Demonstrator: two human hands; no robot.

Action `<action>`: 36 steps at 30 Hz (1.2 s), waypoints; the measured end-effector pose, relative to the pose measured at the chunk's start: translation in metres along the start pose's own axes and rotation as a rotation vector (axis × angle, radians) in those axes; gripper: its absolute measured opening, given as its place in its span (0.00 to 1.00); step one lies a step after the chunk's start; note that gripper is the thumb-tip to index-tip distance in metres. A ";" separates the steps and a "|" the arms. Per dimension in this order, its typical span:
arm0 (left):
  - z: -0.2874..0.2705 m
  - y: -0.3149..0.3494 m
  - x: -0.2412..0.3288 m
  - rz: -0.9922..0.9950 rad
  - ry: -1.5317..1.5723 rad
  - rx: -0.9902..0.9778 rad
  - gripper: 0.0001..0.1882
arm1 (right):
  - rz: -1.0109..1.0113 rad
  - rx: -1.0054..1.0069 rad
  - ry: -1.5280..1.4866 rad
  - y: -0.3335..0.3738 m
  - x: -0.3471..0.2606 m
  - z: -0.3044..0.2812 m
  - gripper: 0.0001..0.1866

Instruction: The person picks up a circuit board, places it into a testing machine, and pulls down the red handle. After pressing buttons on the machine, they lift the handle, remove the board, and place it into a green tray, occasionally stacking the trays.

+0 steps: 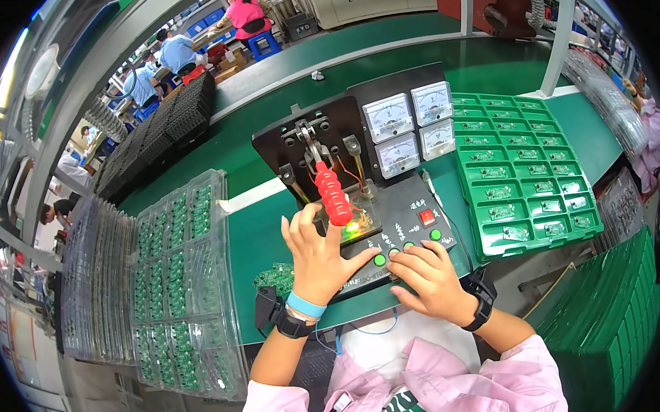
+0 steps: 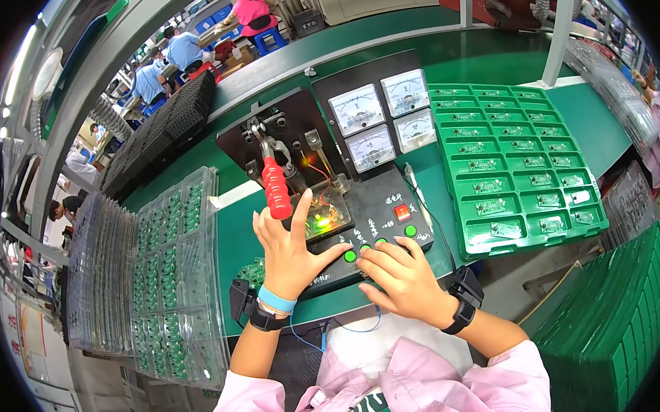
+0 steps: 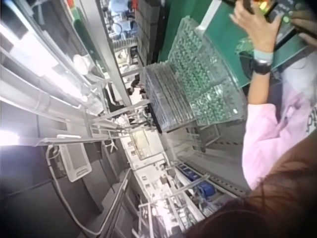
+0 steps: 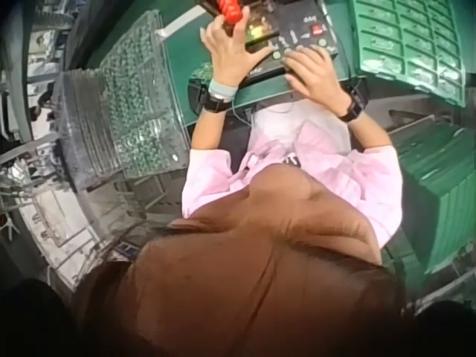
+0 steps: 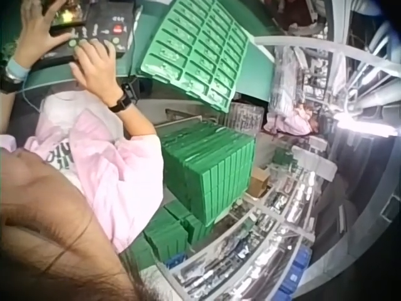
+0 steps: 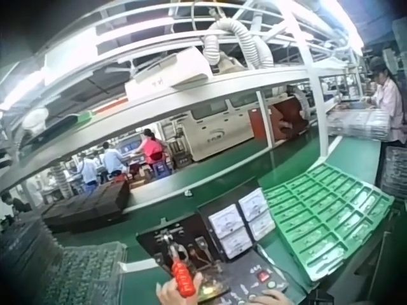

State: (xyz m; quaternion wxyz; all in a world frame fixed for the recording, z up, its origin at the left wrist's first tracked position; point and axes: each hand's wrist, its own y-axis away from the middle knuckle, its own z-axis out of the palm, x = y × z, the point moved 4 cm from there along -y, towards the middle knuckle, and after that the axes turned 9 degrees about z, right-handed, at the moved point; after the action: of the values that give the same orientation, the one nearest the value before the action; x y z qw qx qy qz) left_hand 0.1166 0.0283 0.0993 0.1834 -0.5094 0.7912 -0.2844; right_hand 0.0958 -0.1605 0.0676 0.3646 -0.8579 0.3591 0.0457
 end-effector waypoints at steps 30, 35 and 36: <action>-0.043 0.049 -0.016 -0.297 -0.098 0.083 0.20 | -0.306 0.421 -0.013 -0.220 -0.016 -0.045 0.22; -0.059 0.118 -0.015 -0.575 0.194 -0.019 0.10 | -0.546 0.001 0.120 -0.124 -0.026 -0.031 0.13; -0.059 0.124 -0.012 -0.588 0.236 -0.022 0.07 | -0.550 -0.005 0.109 -0.113 -0.031 -0.024 0.13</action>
State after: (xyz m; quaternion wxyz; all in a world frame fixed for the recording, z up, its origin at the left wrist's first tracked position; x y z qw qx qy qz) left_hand 0.0003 0.0938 0.0654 -0.0052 -0.6817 0.6290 -0.3736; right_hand 0.1417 -0.1043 0.1628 0.3416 -0.9251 0.1320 -0.1002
